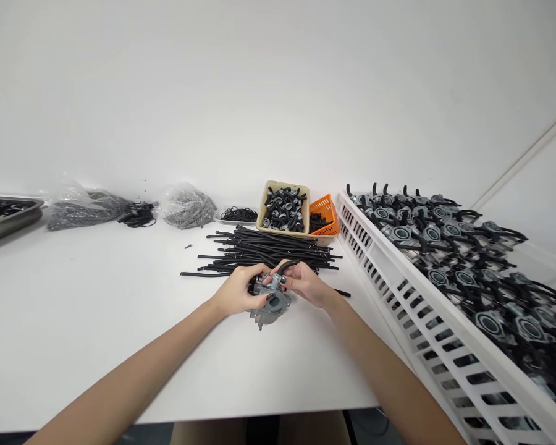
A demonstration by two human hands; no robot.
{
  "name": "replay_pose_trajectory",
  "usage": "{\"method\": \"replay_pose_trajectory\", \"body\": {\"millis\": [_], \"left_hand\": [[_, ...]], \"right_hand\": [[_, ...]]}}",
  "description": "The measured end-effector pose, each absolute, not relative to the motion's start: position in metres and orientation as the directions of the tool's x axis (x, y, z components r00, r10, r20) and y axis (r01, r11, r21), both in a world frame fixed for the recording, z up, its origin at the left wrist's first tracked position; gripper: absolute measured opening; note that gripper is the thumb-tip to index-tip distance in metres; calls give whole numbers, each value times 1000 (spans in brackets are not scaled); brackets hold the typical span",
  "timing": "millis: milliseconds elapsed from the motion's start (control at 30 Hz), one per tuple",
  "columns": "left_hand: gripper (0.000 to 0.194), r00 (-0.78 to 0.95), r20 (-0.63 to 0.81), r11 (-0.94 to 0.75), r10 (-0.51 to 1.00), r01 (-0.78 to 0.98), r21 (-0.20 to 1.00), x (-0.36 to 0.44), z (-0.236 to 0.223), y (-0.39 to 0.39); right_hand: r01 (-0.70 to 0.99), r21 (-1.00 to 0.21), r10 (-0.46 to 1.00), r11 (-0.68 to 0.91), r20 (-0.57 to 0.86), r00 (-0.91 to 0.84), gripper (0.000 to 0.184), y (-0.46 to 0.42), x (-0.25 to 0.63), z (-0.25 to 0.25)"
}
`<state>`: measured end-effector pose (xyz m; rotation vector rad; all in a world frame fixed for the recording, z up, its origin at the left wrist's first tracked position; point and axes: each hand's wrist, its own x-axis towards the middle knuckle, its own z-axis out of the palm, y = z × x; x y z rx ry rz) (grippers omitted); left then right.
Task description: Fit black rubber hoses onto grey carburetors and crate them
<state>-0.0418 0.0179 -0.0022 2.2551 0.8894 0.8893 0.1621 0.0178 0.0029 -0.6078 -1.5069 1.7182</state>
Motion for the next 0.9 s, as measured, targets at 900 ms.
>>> {"method": "replay_pose_trajectory", "body": {"millis": [900], "left_hand": [[31, 482, 430, -633, 764, 429, 644, -43, -6, 21]], "right_hand": [[-178, -983, 865, 54, 135, -483, 39, 16, 153, 2]]}}
